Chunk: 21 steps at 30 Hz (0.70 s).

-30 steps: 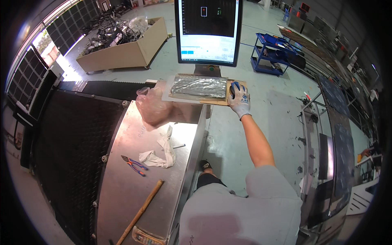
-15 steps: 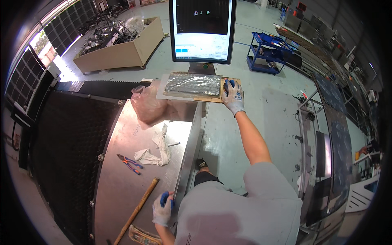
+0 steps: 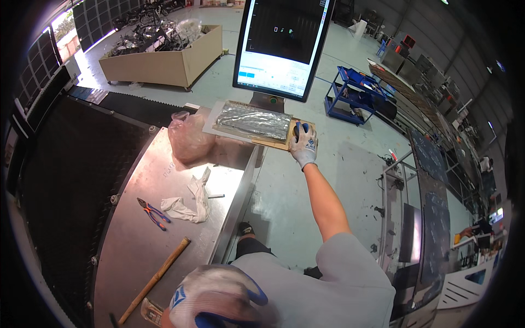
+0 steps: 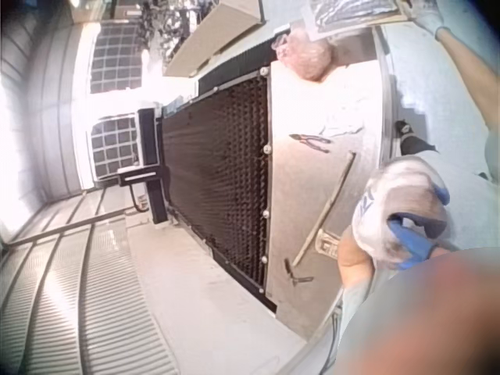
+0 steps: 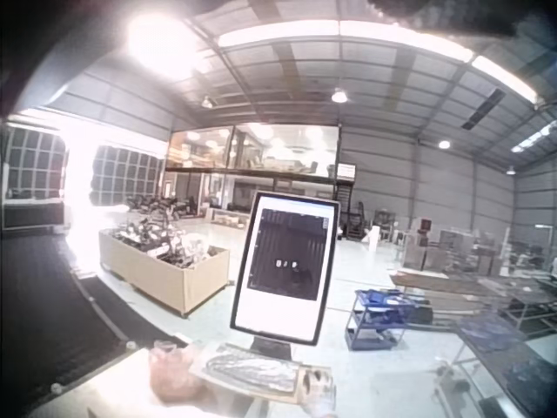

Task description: The person operates a laser cutting machine to cut a metal sheet, using a handheld controller and a wooden stick to guide the process. After cutting, they remove the metal sheet and scrap pieces from the machine bed and place them into a waste bin.

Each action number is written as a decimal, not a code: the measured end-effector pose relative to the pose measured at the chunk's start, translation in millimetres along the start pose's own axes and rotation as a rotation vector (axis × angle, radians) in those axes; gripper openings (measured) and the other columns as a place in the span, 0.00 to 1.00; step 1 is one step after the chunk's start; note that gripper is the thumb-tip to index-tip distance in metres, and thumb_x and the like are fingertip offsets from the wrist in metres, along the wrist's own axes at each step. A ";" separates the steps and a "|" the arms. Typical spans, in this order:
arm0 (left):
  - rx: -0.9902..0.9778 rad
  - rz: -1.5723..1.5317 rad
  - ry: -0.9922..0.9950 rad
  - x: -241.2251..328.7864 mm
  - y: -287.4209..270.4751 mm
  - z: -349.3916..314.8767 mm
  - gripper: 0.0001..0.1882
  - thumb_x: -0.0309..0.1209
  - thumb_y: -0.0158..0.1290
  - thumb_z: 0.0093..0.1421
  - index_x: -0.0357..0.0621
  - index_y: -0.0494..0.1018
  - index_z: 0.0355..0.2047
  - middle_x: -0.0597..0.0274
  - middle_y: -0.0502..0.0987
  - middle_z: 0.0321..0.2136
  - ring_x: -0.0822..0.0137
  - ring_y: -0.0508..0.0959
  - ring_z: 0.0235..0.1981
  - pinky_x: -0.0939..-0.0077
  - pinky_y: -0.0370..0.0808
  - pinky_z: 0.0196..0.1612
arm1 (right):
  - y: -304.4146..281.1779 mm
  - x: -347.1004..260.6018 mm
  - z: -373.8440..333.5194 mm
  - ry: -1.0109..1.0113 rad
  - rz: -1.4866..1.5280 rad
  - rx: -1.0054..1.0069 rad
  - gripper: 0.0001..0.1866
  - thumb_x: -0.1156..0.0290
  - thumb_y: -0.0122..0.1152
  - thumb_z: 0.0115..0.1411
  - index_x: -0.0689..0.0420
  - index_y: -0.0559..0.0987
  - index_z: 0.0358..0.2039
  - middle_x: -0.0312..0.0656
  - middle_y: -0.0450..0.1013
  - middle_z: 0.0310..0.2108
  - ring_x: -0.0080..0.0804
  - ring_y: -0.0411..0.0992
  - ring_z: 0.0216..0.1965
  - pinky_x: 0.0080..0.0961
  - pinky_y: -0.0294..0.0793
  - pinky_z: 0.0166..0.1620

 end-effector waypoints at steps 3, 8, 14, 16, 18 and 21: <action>-0.020 -0.036 -0.003 -6.5 3.9 1.2 0.21 0.42 0.72 0.60 0.32 0.83 0.36 0.51 0.84 0.30 0.52 0.83 0.27 0.62 0.83 0.36 | 2.5 0.8 0.5 -0.021 0.006 -0.006 0.37 0.59 0.59 0.64 0.48 0.71 0.75 0.48 0.66 0.71 0.50 0.63 0.73 0.51 0.66 0.73; -0.041 -0.082 -0.010 -13.4 5.5 -1.2 0.21 0.41 0.72 0.61 0.32 0.83 0.37 0.51 0.84 0.30 0.52 0.84 0.28 0.62 0.83 0.36 | 4.5 -0.8 -2.8 -0.055 -0.044 0.090 0.37 0.61 0.58 0.65 0.46 0.70 0.75 0.46 0.68 0.71 0.50 0.65 0.72 0.50 0.68 0.72; -0.037 -0.096 -0.013 -13.3 7.2 -2.1 0.20 0.41 0.72 0.62 0.33 0.83 0.37 0.51 0.84 0.31 0.53 0.84 0.29 0.62 0.83 0.36 | -2.6 -3.7 -5.2 0.023 0.006 0.044 0.36 0.61 0.60 0.64 0.47 0.72 0.75 0.51 0.66 0.71 0.51 0.64 0.73 0.48 0.67 0.73; -0.034 -0.089 -0.018 -13.2 6.9 -0.8 0.19 0.41 0.71 0.62 0.33 0.83 0.37 0.51 0.85 0.31 0.53 0.84 0.29 0.63 0.83 0.37 | -3.5 -4.0 -4.0 0.018 0.048 0.024 0.37 0.61 0.61 0.64 0.49 0.71 0.75 0.52 0.66 0.71 0.50 0.62 0.74 0.48 0.65 0.74; -0.019 -0.075 -0.027 -12.0 5.6 0.5 0.19 0.40 0.71 0.63 0.33 0.83 0.37 0.51 0.85 0.31 0.54 0.84 0.29 0.63 0.83 0.37 | -1.5 -2.6 -3.2 0.021 0.040 0.007 0.37 0.61 0.61 0.65 0.48 0.71 0.75 0.51 0.66 0.72 0.51 0.62 0.74 0.49 0.64 0.74; 0.032 -0.047 -0.050 -14.0 4.5 1.3 0.19 0.40 0.71 0.63 0.34 0.84 0.37 0.51 0.85 0.32 0.54 0.85 0.30 0.63 0.83 0.37 | 3.1 -0.7 -2.1 -0.003 -0.013 0.021 0.37 0.61 0.61 0.65 0.48 0.69 0.76 0.49 0.65 0.73 0.51 0.61 0.75 0.51 0.64 0.75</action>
Point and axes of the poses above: each hand's wrist, its own z-axis towards the middle knuckle, its own y-axis out of the palm, x = y × z, the point moved 4 cm from there along z, towards the middle knuckle
